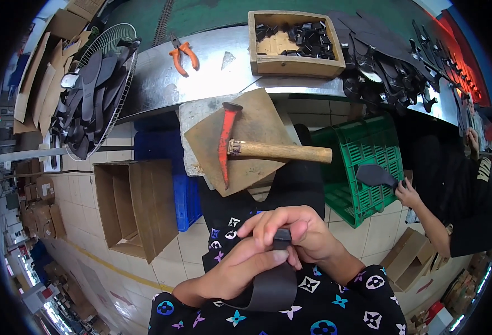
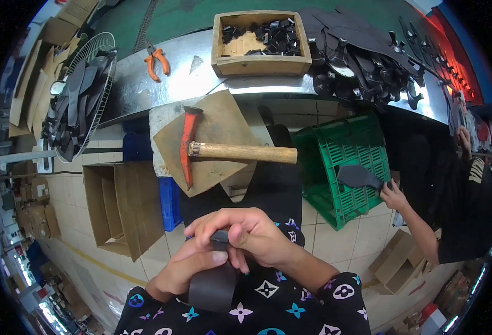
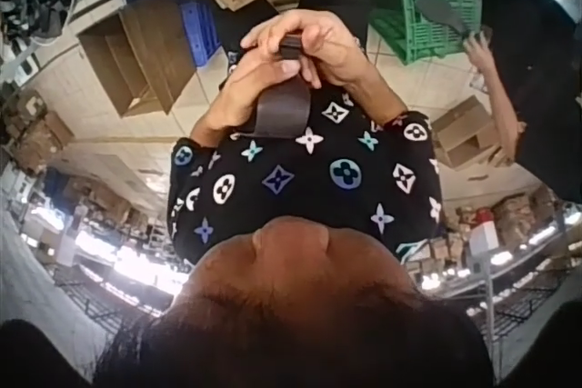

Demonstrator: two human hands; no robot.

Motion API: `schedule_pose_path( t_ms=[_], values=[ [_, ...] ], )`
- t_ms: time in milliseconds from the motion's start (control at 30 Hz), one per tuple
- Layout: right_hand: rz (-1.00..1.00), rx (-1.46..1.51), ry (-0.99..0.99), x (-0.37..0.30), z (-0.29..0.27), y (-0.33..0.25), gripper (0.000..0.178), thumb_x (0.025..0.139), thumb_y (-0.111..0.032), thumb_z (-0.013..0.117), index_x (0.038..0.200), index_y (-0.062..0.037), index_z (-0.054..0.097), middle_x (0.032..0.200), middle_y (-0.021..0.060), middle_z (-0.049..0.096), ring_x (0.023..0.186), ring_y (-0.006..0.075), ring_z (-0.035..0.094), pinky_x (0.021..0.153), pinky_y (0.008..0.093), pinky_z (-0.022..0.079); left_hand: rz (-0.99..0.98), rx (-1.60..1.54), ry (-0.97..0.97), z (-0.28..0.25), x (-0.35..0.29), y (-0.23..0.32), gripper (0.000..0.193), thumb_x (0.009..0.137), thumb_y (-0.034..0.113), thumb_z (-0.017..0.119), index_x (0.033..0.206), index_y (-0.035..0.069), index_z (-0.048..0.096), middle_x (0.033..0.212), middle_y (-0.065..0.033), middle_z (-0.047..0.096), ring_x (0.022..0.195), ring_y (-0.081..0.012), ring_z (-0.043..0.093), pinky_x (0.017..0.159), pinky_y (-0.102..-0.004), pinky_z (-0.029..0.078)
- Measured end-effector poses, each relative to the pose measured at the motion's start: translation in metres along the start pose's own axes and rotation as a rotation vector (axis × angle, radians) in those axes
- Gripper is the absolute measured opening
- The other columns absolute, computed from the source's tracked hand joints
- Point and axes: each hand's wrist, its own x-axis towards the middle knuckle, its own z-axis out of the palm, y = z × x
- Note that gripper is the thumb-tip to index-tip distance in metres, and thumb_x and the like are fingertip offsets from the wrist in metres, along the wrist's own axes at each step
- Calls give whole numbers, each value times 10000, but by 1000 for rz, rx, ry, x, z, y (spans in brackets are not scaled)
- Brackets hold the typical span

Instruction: Hammering and assembling shoe components at a factory workbench.

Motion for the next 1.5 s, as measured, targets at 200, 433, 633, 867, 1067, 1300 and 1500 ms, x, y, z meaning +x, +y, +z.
schedule_pose_path(
  t_ms=[200, 433, 633, 867, 1067, 1300, 1500],
  values=[
    [88, -200, 43, 7, -6, -12, 908, 952, -688, 346, 1337, 122, 488, 1342, 271, 563, 818, 154, 695, 546, 211, 537, 18, 69, 129, 7, -2, 13, 275, 990, 224, 467, 1008, -21, 591, 1031, -146, 633, 1030, -214, 582, 941, -333, 432],
    [-417, -945, 514, 7, -18, -31, 551, 1053, -446, 447, 1248, 48, 596, 1093, 178, 707, 1042, 245, 665, 969, 377, 494, 678, 456, 445, -34, -26, 32, 295, 1050, 245, 471, 1083, -22, 593, 1096, -110, 647, 1066, -162, 579, 952, -316, 444],
    [-493, -732, 928, 7, -120, -45, 472, 1081, -377, 409, 1181, 36, 616, 966, 117, 706, 833, 200, 666, 809, 325, 521, 1207, 688, 1573, -178, -96, 156, 350, 1044, 316, 526, 1049, -21, 621, 976, -104, 647, 918, -186, 553, 849, -317, 443],
    [-80, -553, 765, 62, -244, 40, 470, 1045, -449, 476, 1106, -14, 641, 1019, 92, 690, 911, 174, 639, 847, 338, 502, 1341, 467, 1248, -222, -39, 48, 359, 1061, 285, 443, 1009, -1, 654, 1025, -122, 669, 983, -193, 630, 857, -334, 505],
    [-443, -259, 636, 152, -277, 94, 391, 1033, -398, 506, 916, -35, 594, 823, 136, 544, 775, 268, 485, 767, 384, 432, 1043, -9, 771, -220, 99, -34, 509, 1081, 380, 357, 1416, 10, 457, 1438, -118, 488, 1343, -236, 438, 1155, -386, 288],
    [336, -1594, 600, 134, -198, 59, 327, 950, -306, 499, 888, -77, 723, 957, 231, 695, 949, 458, 659, 826, 513, 505, 1033, -126, 759, -197, 77, -65, 581, 1077, 345, 347, 1546, 5, 291, 1584, -117, 330, 1445, -232, 326, 1200, -352, 216],
    [249, -1405, 772, 107, -251, 76, 478, 935, -444, 553, 1179, -33, 554, 1047, 295, 666, 1006, 471, 640, 838, 540, 503, 994, -133, 661, -184, 82, -65, 593, 1051, 308, 387, 1543, -9, 295, 1588, -125, 331, 1462, -231, 308, 1199, -353, 218]
  ],
)
